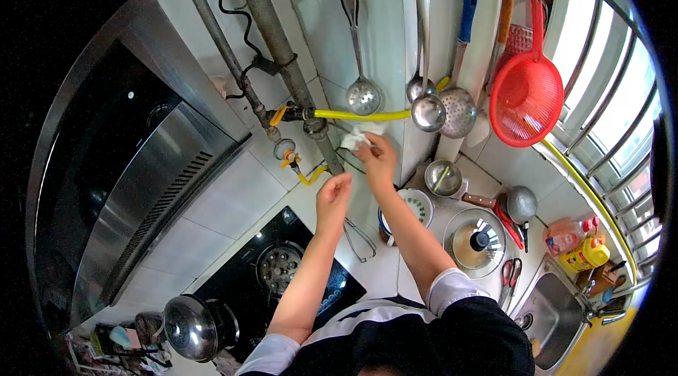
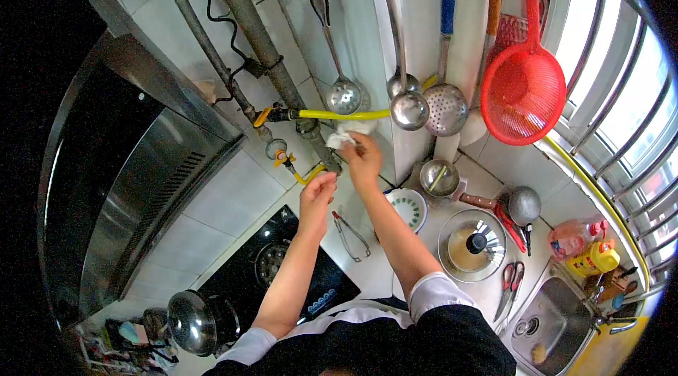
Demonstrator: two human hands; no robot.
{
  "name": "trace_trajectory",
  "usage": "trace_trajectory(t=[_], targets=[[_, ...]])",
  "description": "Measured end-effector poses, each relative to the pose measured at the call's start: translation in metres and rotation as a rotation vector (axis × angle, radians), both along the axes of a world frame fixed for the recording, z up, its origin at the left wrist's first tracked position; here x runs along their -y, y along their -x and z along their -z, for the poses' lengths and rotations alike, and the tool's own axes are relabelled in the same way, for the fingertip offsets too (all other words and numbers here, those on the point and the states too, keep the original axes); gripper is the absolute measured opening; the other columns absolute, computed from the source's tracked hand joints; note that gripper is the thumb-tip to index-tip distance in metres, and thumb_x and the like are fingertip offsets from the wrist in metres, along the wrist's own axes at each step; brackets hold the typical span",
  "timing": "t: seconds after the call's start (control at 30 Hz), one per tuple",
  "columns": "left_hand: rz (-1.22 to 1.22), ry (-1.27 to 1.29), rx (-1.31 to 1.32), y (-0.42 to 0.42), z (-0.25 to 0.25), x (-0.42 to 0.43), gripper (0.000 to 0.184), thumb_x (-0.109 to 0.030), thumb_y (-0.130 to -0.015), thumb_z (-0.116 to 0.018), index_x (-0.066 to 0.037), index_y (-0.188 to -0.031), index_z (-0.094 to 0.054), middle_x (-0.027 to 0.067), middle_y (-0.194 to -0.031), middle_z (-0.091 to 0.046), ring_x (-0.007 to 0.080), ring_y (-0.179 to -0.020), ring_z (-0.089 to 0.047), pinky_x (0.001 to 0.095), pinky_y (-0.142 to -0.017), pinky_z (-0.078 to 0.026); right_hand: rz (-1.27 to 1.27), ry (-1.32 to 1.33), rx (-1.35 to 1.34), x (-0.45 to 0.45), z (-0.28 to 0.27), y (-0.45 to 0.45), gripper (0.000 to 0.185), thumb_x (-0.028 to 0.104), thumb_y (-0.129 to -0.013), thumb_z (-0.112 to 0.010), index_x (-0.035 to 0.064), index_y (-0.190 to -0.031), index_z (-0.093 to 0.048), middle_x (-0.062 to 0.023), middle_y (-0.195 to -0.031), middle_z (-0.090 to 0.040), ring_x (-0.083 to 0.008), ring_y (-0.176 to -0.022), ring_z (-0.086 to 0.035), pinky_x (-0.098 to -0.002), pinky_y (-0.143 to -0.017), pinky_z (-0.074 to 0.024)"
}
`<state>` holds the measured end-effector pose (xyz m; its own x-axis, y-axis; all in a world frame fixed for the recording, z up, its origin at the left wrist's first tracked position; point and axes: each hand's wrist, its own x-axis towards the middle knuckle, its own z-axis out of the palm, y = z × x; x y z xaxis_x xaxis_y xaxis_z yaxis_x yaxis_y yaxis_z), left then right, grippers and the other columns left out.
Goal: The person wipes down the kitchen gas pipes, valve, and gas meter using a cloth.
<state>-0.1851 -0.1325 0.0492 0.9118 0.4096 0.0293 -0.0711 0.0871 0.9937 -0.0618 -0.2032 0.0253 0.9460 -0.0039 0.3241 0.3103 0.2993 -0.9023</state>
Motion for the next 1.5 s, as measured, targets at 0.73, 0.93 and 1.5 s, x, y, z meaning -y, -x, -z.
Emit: trace_trajectory(t=[0.73, 0.93, 1.5], targets=[[-0.338, -0.418, 0.406, 0.017, -0.085, -0.034, 0.016, -0.009, -0.089, -0.06, 0.0, -0.101, -0.065, 0.002, -0.095, -0.054, 0.0099, -0.085, -0.052, 0.0231, -0.073, -0.043, -0.576, -0.146, 0.184, -0.018, -0.095, 0.059, 0.042, 0.002, -0.076, -0.071, 0.0075, -0.112, -0.051, -0.0005, -0.092, -0.06, -0.0049, -0.077, -0.054, -0.021, -0.061, -0.0459], [-0.539, -0.754, 0.416, 0.021, -0.142, -0.037, 0.016, -0.013, -0.087, -0.064, -0.002, -0.098, -0.068, 0.0048, -0.09, -0.059, 0.0093, -0.076, -0.054, 0.022, -0.065, -0.043, -0.414, -0.168, 0.406, -0.022, -0.145, 0.056, 0.035, 0.002, -0.072, -0.072, 0.0071, -0.103, -0.055, -0.0036, -0.092, -0.058, -0.0088, -0.072, -0.055, -0.0215, -0.058, -0.0451], [-0.968, -2.305, 0.742, 0.101, -0.416, 0.044, 0.039, -0.019, -0.07, -0.069, -0.008, -0.108, -0.064, 0.0111, -0.118, -0.054, 0.0324, -0.11, -0.047, 0.0424, -0.093, -0.037, -0.128, -0.398, 0.545, -0.081, -0.292, 0.018, 0.027, 0.002, -0.079, -0.063, 0.0097, -0.104, -0.068, -0.0033, -0.103, -0.046, -0.0086, -0.066, -0.046, -0.0215, -0.059, -0.0407]])
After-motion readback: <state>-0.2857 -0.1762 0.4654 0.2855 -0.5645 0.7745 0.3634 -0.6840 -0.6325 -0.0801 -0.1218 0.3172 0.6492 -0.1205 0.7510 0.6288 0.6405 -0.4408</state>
